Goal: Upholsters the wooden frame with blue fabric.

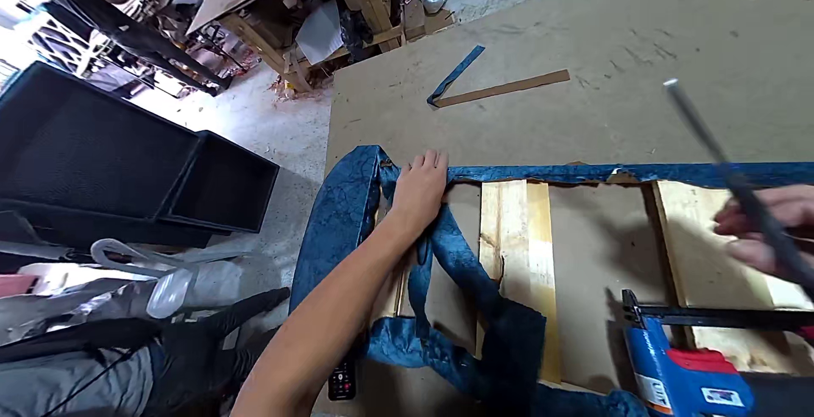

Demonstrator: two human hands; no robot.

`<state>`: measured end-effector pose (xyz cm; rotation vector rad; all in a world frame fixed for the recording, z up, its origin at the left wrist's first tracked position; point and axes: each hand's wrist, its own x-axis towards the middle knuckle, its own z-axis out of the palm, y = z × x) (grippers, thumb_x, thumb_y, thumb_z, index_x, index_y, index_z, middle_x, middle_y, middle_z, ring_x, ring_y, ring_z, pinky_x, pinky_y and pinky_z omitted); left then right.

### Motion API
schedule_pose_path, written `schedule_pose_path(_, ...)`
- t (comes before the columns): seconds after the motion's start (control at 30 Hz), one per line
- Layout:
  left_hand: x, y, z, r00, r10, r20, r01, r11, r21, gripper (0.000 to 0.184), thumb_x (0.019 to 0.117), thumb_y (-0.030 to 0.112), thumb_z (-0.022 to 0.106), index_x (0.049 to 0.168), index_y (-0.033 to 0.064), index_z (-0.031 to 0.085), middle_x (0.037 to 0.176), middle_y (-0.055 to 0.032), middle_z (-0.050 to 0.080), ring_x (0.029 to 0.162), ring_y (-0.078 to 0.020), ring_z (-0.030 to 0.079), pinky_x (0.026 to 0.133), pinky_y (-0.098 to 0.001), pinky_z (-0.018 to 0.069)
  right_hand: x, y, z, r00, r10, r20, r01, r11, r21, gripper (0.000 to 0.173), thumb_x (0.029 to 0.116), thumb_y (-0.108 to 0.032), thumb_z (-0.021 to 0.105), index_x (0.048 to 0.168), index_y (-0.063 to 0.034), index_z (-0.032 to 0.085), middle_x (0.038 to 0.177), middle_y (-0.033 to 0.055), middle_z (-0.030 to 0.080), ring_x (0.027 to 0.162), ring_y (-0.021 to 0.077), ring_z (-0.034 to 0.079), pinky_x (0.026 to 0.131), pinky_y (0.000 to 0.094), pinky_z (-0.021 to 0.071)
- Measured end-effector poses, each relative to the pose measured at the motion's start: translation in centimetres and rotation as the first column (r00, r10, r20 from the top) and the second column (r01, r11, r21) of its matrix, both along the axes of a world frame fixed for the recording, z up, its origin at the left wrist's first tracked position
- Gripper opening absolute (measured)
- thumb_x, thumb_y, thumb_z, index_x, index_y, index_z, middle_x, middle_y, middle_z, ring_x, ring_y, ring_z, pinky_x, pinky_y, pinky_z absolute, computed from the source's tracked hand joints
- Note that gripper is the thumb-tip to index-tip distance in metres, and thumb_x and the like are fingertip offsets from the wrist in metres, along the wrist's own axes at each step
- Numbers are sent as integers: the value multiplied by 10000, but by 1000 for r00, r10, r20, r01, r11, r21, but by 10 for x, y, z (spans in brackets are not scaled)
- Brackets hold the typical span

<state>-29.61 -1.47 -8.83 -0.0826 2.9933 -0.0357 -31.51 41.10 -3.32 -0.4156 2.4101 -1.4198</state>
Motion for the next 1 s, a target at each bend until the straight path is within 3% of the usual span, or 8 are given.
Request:
schedule_pose_path(0.07,-7,-3,-23,999,-29,35,31,998,-62,413,905,102,740,1296,24,632,1298,-185,613,1207,-380,604,954,-553,538,-16,-13,-1,966,195,-170,-158,965,208,429,748,-299,876,1017,-16,698,1185,125,655,962,260,673,772,471,585)
schedule_pose_path(0.13,0,-7,-30,999,-7,-45,6,1000,-23,198,968,27,596,1133,19,705,1191,-166,681,1146,-350,657,926,-535,559,-35,-28,-20,829,377,-412,-185,881,435,611,726,-627,750,1012,-89,703,1143,83,654,954,252,670,729,495,579)
schedule_pose_path(0.17,5,-8,-29,995,19,-95,-20,1000,-5,165,975,43,588,1072,27,721,1142,-152,705,1104,-335,681,895,-530,575,-45,-39,-30,752,441,-490,-167,846,506,633,737,-673,679,993,-94,685,1104,87,644,962,274,662,723,508,568)
schedule_pose_path(0.3,28,-3,-13,983,62,-176,-57,998,31,137,979,207,697,958,73,721,1023,-133,698,991,-339,690,782,-543,590,-78,-96,-58,577,635,-514,-203,721,663,507,764,-558,715,957,-93,662,1003,101,627,949,320,645,741,503,529)
schedule_pose_path(0.47,9,-17,-19,963,211,-169,-192,974,122,172,973,259,714,975,90,745,1040,-89,720,1025,-277,699,858,-504,592,-123,-171,-74,478,740,-474,-277,639,718,409,835,-454,742,1004,-91,662,1051,114,622,1015,325,634,793,497,527)
schedule_pose_path(0.63,0,-22,-10,960,195,-200,-170,976,134,177,963,269,731,923,96,736,973,-72,711,944,-263,700,795,-493,587,-146,-209,-84,391,814,-429,-359,564,744,408,829,-463,737,1034,-117,666,1066,102,592,996,304,608,791,468,490)
schedule_pose_path(0.83,18,-12,-19,950,96,-296,-62,991,121,139,962,216,714,906,95,752,919,-68,695,893,-242,707,734,-450,616,-144,-231,-82,450,813,-369,-458,565,686,266,876,-349,752,1014,-131,688,1015,82,594,936,274,628,768,443,548)
schedule_pose_path(1.0,23,0,-28,945,48,-324,-45,999,17,101,895,68,693,854,113,774,821,-45,697,806,-210,721,631,-387,611,-129,-241,-77,569,808,-154,-498,488,717,274,911,-329,730,1064,-105,693,1026,111,624,885,281,666,705,441,572)
